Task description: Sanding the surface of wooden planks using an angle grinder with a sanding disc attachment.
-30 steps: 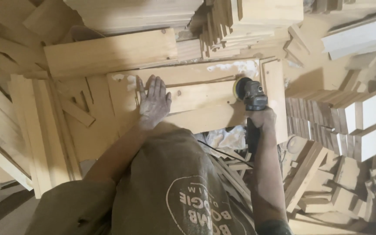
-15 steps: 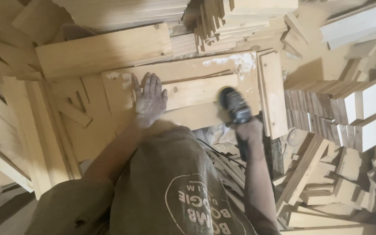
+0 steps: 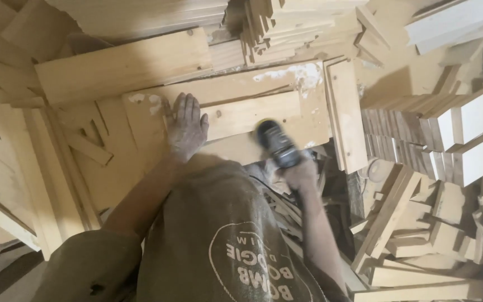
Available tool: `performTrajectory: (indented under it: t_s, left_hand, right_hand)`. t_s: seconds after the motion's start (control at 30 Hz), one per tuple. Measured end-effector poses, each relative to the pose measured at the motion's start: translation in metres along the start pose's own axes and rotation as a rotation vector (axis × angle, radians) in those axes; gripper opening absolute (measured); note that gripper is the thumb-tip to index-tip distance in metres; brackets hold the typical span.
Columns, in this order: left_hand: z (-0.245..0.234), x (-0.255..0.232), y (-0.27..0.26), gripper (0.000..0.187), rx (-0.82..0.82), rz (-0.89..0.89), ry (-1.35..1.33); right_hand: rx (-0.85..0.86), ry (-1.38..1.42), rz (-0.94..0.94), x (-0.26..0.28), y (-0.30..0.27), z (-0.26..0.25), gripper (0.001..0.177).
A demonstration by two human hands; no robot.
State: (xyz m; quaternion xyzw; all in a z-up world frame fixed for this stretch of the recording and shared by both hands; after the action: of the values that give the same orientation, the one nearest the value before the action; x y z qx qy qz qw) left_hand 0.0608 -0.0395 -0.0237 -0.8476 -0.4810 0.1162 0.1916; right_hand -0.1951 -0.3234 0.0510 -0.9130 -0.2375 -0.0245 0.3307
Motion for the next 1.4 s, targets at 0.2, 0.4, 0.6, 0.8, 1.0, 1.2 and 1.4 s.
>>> performTrajectory:
  t_s: [0.2,0.4,0.6,0.8,1.0,1.2,1.4]
  left_hand:
    - [0.001,0.000,0.002,0.072,0.004,-0.018,-0.021]
    - [-0.003,-0.001,0.001,0.075,-0.085,-0.026,0.018]
    - [-0.025,-0.058,-0.018,0.112,-0.501,0.387,-0.122]
    - [-0.009,-0.109,0.027,0.119,-0.068,0.444,-0.041]
    - [-0.061,-0.285,0.032,0.110,-0.403,1.100,0.143]
    - [-0.134,-0.455,0.041,0.092,-0.399,1.090,0.271]
    - [-0.145,-0.362,-0.033,0.046,-1.174,0.654,0.953]
  right_hand:
    - [-0.226,0.013,0.125,-0.077,0.059,-0.075,0.054]
    - [-0.301,0.793,0.102,-0.113,0.032,-0.048,0.067]
    - [-0.306,1.411,0.127,-0.159,-0.021,0.046,0.046]
    - [-0.407,1.636,0.050,-0.208,-0.065,0.042,0.047]
    - [-0.580,1.802,0.123,-0.225,-0.121,0.039,0.040]
    - [-0.520,1.898,-0.042,-0.258,-0.138,0.061,0.044]
    - [-0.629,1.927,0.103,-0.271,-0.130,0.082,0.041]
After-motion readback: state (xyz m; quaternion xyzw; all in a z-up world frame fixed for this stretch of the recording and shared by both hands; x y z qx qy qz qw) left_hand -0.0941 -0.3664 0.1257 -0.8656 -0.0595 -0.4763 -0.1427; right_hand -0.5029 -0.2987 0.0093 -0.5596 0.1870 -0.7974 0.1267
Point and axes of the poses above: each hand's wrist, its own y-axis towards the middle knuckle, its own z-axis out of the palm, x = y × z, the point moved 8 cm from there along y, towards the middle knuckle, and after that the axes turned 3 degrees about -z, right-handed, at the moved point
